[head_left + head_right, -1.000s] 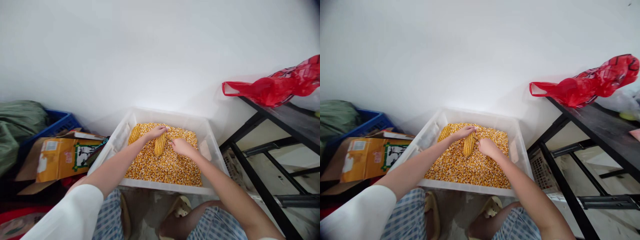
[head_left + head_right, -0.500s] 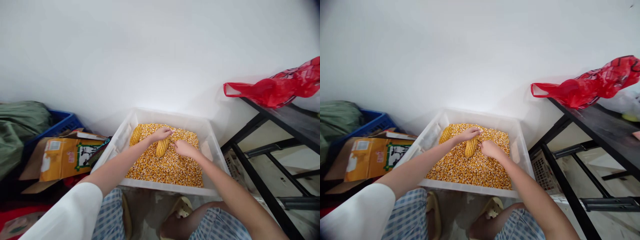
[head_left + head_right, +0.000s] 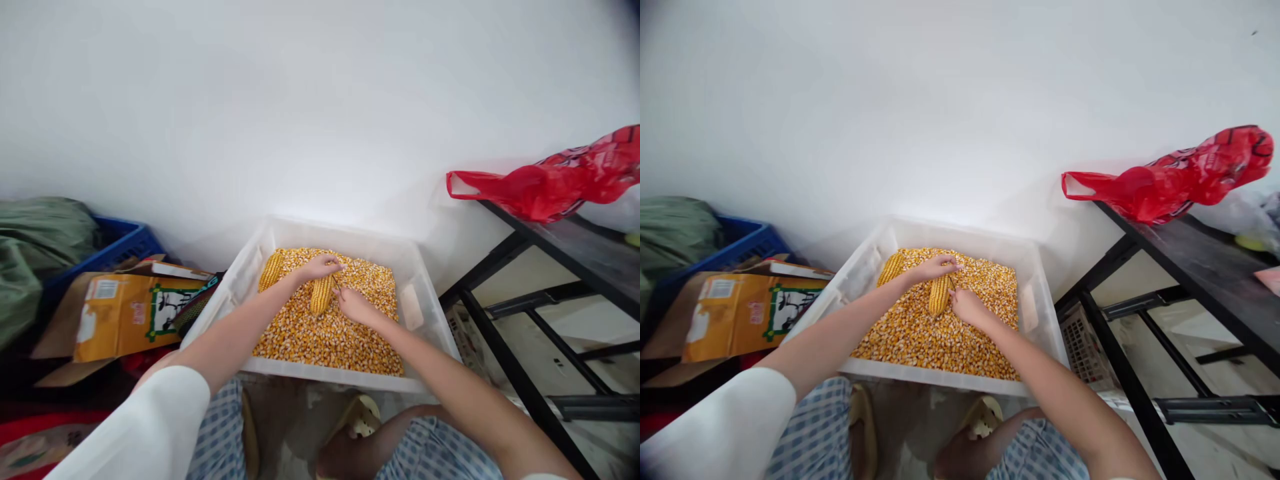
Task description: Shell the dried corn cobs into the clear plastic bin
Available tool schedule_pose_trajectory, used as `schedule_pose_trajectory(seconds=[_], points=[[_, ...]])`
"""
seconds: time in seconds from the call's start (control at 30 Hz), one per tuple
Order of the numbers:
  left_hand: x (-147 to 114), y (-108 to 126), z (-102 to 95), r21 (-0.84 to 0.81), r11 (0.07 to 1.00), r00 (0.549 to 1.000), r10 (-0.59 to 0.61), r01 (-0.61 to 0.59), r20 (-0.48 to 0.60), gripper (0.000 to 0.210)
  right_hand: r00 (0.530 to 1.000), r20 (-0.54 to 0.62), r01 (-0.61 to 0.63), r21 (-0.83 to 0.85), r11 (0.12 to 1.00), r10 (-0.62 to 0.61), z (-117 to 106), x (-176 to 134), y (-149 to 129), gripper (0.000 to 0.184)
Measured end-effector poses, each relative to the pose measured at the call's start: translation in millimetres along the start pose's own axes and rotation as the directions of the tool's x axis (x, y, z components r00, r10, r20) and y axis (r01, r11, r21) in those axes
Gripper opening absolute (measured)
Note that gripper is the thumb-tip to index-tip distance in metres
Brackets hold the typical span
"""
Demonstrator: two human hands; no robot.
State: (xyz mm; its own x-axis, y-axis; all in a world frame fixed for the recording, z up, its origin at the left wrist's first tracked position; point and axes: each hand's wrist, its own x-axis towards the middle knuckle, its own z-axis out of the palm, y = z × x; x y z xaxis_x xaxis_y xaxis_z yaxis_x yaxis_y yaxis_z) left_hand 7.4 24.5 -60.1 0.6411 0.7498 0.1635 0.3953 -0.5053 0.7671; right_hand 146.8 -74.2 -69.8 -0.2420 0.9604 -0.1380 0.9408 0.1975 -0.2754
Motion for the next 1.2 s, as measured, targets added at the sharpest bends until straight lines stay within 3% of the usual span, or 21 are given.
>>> schedule_pose_trajectory(seconds=[0.13, 0.3, 0.73, 1.2], points=[[-5, 2, -6.4, -0.049, 0.998, 0.999, -0.033, 0.034, 0.025, 0.035, 1.000, 0.001, -0.009, 0.004, 1.000, 0.009, 2, 4, -2, 0.041], [-5, 0, -6.8, -0.074, 0.997, 0.998, -0.022, 0.026, 0.059, 0.034, 0.998, 0.057, 0.034, -0.069, 0.997, -0.030, -18, 3, 4, 0.044], [-2, -8, -3.7, -0.076, 0.997, 0.999, -0.009, 0.012, 0.042, 0.040, 0.989, 0.144, 0.069, -0.177, 0.982, -0.044, -33, -1, 10, 0.045], [-1, -6, -2.8, -0.059, 0.998, 0.999, 0.011, -0.009, 0.033, 0.040, 0.994, 0.097, 0.078, -0.223, 0.972, -0.058, -37, -5, 10, 0.045]])
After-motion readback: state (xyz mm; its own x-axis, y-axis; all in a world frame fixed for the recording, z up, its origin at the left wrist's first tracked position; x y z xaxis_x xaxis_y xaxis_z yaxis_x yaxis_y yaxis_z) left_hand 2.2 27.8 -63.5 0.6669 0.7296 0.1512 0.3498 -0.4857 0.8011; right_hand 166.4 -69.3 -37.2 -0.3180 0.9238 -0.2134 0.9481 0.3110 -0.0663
